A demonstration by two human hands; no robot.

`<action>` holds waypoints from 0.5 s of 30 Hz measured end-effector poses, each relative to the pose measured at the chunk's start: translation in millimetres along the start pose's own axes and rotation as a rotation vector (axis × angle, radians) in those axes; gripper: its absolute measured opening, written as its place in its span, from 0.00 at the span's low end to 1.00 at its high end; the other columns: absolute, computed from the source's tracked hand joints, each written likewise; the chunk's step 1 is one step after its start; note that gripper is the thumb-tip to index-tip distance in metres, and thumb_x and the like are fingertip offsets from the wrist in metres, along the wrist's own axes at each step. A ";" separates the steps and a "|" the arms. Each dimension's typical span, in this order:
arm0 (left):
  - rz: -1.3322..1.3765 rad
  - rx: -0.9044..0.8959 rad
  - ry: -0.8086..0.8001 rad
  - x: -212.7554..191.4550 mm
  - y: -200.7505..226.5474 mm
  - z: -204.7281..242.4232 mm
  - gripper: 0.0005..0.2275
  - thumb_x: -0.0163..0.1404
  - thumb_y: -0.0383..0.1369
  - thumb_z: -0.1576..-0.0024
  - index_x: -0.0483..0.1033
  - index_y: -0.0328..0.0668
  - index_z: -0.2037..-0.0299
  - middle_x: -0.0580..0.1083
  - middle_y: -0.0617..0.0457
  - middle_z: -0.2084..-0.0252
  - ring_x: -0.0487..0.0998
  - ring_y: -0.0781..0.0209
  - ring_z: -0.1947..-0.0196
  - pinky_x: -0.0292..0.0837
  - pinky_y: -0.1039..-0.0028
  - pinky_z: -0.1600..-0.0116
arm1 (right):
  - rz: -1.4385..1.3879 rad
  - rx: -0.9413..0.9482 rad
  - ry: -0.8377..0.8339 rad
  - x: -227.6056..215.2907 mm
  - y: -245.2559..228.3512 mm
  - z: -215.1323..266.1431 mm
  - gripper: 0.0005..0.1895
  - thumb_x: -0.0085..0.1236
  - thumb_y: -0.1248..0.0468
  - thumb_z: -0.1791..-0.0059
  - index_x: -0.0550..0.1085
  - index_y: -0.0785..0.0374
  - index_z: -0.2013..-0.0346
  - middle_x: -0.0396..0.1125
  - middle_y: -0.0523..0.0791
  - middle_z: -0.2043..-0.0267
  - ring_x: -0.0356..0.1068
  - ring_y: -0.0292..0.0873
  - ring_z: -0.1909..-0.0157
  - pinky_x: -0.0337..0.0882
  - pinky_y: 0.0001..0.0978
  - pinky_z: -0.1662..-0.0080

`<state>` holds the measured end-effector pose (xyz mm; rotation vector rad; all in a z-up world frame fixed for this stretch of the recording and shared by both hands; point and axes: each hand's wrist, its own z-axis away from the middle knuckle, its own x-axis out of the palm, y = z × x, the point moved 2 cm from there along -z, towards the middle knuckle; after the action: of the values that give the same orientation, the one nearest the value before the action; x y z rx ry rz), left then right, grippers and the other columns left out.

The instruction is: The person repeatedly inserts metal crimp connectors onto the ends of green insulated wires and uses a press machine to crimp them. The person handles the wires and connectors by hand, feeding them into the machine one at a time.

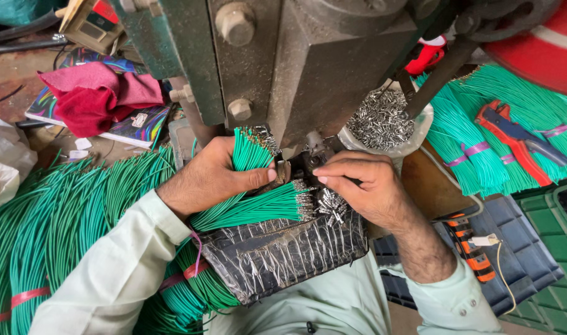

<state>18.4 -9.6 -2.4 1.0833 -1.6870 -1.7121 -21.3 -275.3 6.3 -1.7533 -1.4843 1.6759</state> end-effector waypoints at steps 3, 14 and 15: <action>0.047 -0.072 0.005 -2.3 -5.5 -1.5 0.07 0.57 0.32 0.41 0.81 0.35 0.66 0.78 0.60 0.72 0.77 0.72 0.69 0.75 0.76 0.60 | 0.258 0.065 -0.083 -7.6 5.4 7.4 0.07 0.67 0.68 0.54 0.83 0.64 0.62 0.71 0.44 0.67 0.73 0.39 0.63 0.72 0.29 0.58; 0.077 -0.050 -0.021 -2.6 -0.9 -0.7 0.05 0.58 0.30 0.42 0.80 0.35 0.65 0.78 0.58 0.72 0.77 0.72 0.70 0.76 0.77 0.62 | -0.474 0.205 0.086 3.2 41.7 8.1 0.06 0.56 0.70 0.47 0.73 0.69 0.57 0.75 0.47 0.58 0.74 0.35 0.60 0.76 0.29 0.56; 0.068 -0.040 -0.008 -3.1 -1.2 -0.7 0.05 0.57 0.30 0.42 0.81 0.35 0.65 0.79 0.58 0.72 0.78 0.72 0.69 0.76 0.77 0.61 | -0.481 0.205 0.130 7.1 43.7 3.2 0.06 0.57 0.71 0.47 0.74 0.70 0.56 0.75 0.47 0.60 0.75 0.36 0.61 0.76 0.30 0.56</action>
<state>20.8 -7.4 -2.9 0.9911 -1.6676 -1.7026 -5.6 -289.4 -32.8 -1.2465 -1.4682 1.3801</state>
